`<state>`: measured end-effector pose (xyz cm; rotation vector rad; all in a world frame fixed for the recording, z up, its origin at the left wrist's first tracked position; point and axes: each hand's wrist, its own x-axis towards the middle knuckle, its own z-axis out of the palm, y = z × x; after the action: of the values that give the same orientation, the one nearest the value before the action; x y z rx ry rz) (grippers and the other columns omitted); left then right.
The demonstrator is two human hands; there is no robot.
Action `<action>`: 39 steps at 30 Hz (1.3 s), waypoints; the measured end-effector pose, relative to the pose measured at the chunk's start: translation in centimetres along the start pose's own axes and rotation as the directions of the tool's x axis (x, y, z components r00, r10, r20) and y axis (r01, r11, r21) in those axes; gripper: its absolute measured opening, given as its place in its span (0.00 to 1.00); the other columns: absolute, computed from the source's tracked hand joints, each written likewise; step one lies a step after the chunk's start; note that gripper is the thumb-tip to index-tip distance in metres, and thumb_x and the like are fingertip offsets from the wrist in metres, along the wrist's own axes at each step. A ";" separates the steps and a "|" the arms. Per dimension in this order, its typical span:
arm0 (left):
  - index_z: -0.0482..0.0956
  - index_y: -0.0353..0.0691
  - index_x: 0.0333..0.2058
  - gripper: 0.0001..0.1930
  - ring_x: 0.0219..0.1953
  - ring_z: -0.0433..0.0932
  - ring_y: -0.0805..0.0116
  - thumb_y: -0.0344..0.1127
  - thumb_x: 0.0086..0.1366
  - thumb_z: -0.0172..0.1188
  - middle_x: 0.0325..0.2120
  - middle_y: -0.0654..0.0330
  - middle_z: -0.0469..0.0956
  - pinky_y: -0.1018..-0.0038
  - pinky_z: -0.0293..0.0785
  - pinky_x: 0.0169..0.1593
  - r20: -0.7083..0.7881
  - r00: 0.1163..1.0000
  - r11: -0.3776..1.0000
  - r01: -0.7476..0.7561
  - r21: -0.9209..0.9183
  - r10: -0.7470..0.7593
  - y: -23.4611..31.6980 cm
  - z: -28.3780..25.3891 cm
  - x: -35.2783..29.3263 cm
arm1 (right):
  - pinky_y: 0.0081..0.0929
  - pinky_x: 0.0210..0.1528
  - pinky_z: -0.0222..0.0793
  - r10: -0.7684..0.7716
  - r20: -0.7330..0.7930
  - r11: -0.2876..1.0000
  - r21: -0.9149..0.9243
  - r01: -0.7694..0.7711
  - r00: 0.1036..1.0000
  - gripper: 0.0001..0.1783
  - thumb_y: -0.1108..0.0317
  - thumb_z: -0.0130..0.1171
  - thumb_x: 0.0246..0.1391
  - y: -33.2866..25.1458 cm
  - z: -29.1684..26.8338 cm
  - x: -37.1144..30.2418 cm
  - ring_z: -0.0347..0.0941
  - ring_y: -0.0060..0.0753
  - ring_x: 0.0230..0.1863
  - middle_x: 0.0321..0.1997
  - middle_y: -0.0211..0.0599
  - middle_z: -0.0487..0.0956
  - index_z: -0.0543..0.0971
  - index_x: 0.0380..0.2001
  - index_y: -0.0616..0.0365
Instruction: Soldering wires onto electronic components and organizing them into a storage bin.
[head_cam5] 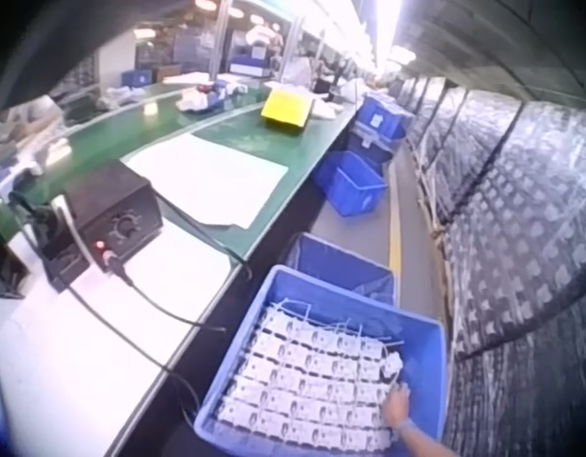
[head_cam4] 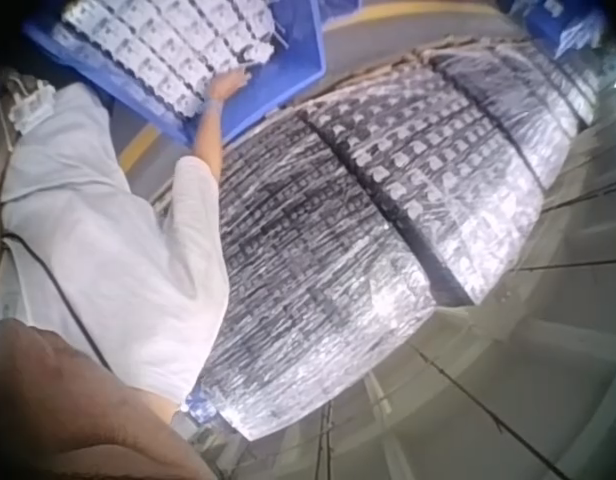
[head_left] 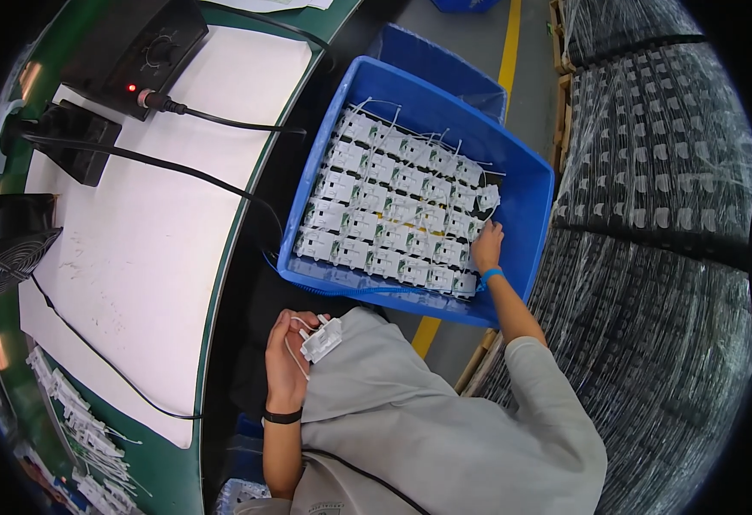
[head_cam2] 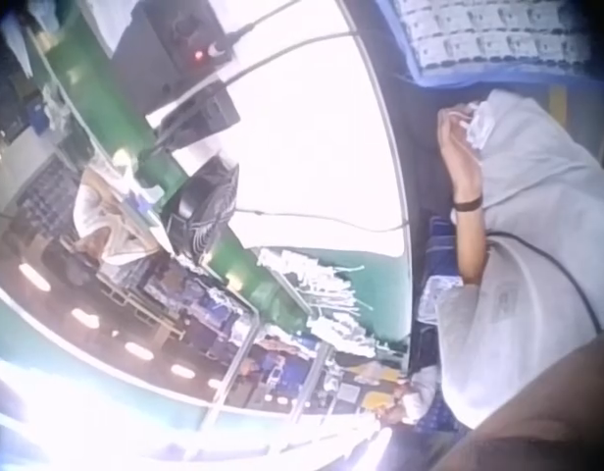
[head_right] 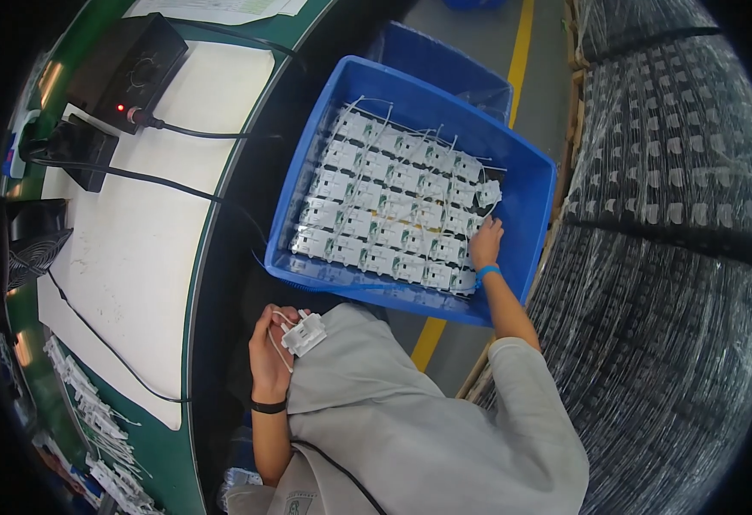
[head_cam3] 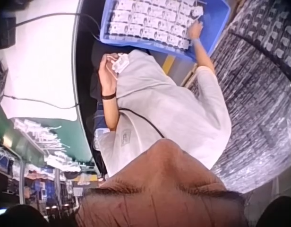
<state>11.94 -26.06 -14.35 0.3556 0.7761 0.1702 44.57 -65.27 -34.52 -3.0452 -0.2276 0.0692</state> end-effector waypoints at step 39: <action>0.68 0.42 0.30 0.14 0.49 0.78 0.53 0.40 0.76 0.47 0.34 0.54 0.77 0.61 0.69 0.60 -0.015 0.999 0.999 -0.049 -0.016 0.049 -0.1 -0.1 0.0 | 0.46 0.66 0.62 -0.551 0.059 0.822 0.207 0.530 0.832 0.33 0.64 0.66 0.55 -14.3 -1.1 -0.3 0.64 0.59 0.64 0.64 0.56 0.68 0.69 0.62 0.63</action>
<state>11.80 -26.12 -14.44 0.3583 0.7800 0.2253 42.23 -51.28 -32.11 -2.6739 -1.0257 0.2147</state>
